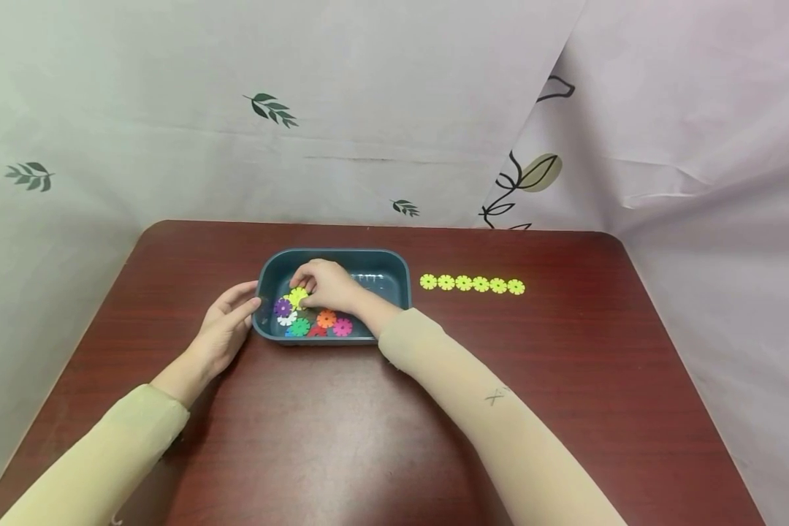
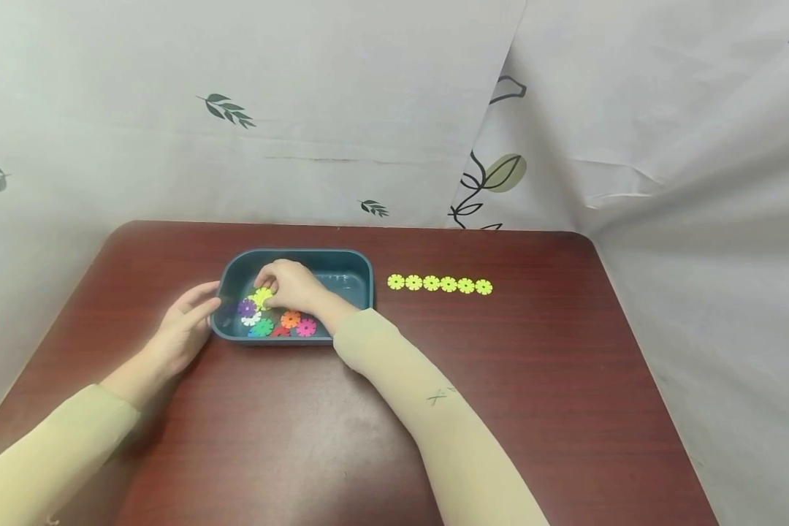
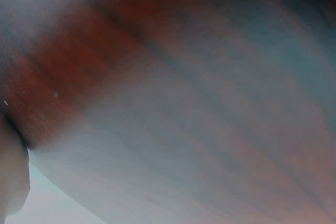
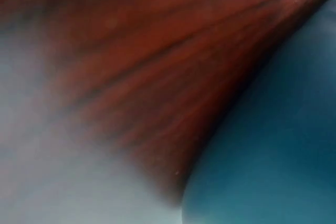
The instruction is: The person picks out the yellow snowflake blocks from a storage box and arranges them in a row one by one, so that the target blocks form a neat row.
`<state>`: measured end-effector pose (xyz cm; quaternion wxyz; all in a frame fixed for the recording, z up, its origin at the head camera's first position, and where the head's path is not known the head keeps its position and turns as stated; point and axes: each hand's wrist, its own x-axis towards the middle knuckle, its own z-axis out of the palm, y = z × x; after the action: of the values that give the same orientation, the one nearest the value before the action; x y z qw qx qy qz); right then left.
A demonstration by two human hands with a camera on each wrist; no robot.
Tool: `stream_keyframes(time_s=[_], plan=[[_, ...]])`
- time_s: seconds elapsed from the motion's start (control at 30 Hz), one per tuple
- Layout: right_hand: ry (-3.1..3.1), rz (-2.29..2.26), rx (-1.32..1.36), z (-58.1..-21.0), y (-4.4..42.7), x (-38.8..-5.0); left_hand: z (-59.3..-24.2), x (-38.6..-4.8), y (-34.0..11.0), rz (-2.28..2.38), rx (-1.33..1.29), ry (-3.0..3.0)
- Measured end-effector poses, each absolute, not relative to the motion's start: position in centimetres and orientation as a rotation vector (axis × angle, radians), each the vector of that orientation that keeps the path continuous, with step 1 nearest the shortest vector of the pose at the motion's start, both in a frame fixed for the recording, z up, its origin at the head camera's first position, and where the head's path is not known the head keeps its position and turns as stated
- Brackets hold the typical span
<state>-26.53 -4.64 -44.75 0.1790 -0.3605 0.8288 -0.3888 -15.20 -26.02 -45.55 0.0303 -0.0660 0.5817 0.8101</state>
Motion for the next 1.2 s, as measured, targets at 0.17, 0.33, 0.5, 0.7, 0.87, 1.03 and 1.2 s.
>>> stream_keyframes(time_s=[0.17, 0.33, 0.5, 0.7, 0.87, 1.03, 1.2], plan=[[2.311, -1.215, -0.935, -44.8, -4.4, -26.6, -45.6, -15.2, -26.0, 2.501, -0.2, 1.8], [2.297, -1.282, -0.912, -44.5, -4.1, -26.7, -45.5, -15.2, -25.9, 2.508, -0.196, 1.796], [2.305, -1.279, -0.89, -44.0, -3.7, -26.7, -45.5, -15.2, -25.8, 2.525, -0.184, 1.787], [2.334, -1.267, -0.866, -43.7, -3.0, -26.7, -45.6, -15.1, -25.8, 2.523, -0.187, 1.792], [2.366, -1.277, -0.853, -43.5, -2.1, -26.6, -45.7, -15.1, -25.8, 2.525, -0.192, 1.78], [2.406, -1.271, -0.826, -43.1, -0.8, -26.8, -45.7, -15.2, -25.8, 2.531, -0.187, 1.77], [2.427, -1.282, -0.787, -42.6, 0.6, -27.1, -45.8, -15.3, -26.0, 2.53, -0.184, 1.772]])
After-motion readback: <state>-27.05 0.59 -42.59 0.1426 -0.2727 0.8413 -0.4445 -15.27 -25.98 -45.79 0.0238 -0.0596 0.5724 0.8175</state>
